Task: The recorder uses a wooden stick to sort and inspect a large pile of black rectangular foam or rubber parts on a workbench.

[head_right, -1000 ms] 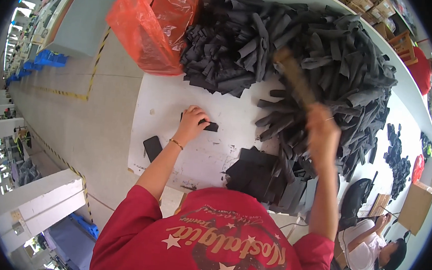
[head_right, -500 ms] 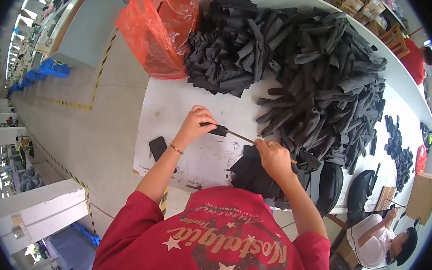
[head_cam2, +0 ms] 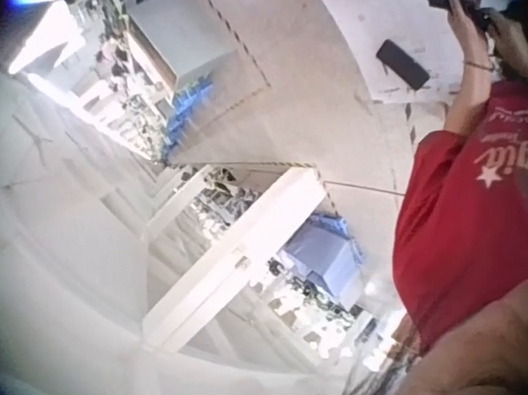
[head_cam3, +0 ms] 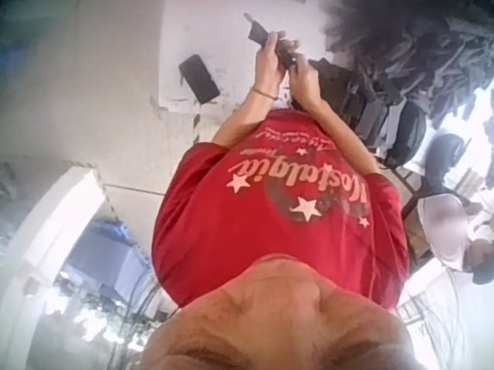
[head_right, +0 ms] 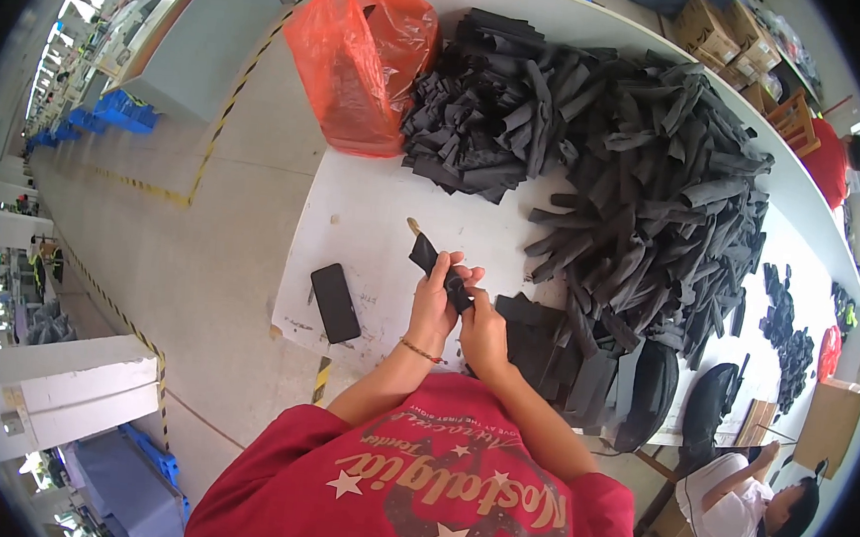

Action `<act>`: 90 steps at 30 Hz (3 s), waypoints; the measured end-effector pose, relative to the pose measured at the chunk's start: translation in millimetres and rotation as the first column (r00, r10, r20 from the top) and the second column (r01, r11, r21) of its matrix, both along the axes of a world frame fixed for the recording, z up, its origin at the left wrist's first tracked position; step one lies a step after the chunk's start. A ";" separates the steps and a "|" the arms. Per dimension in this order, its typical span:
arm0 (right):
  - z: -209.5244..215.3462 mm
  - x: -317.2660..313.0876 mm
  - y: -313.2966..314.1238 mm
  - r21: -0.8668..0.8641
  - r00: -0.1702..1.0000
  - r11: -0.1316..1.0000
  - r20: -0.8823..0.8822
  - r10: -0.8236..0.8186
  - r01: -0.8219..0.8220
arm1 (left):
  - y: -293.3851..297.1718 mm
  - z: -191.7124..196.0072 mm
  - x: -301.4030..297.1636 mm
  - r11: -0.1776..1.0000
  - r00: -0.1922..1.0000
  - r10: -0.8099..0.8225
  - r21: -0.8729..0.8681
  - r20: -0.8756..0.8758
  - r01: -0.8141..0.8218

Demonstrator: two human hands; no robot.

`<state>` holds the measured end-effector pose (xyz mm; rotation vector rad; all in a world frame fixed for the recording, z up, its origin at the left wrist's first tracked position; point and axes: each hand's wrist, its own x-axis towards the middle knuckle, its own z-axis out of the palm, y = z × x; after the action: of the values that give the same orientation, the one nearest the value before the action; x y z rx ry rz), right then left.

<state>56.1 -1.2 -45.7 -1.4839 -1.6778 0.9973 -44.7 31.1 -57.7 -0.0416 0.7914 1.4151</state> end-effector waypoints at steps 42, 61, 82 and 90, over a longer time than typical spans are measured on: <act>77.6 102.2 -74.7 -0.341 0.996 0.939 0.062 0.070 -0.045 | 22.5 38.6 -28.1 0.887 0.973 -0.231 -0.412 -0.001 0.211; 45.2 49.1 19.2 -0.143 0.982 0.977 -0.121 0.142 -0.159 | 67.5 -62.6 3.3 0.917 0.819 -0.044 -0.302 0.572 0.260; 163.7 223.7 144.0 0.291 0.788 0.943 0.536 -0.303 0.164 | 211.5 -38.1 0.0 0.846 -0.399 0.203 -0.046 -0.894 0.531; 94.8 174.0 115.3 0.252 0.789 0.936 0.613 0.042 -0.245 | 154.7 7.5 -53.3 0.773 -0.108 -0.043 -0.102 -0.993 0.626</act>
<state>230.1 114.2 49.0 -1.5527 -2.3032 0.2811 -98.0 185.8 -50.1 1.7159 1.4847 0.7893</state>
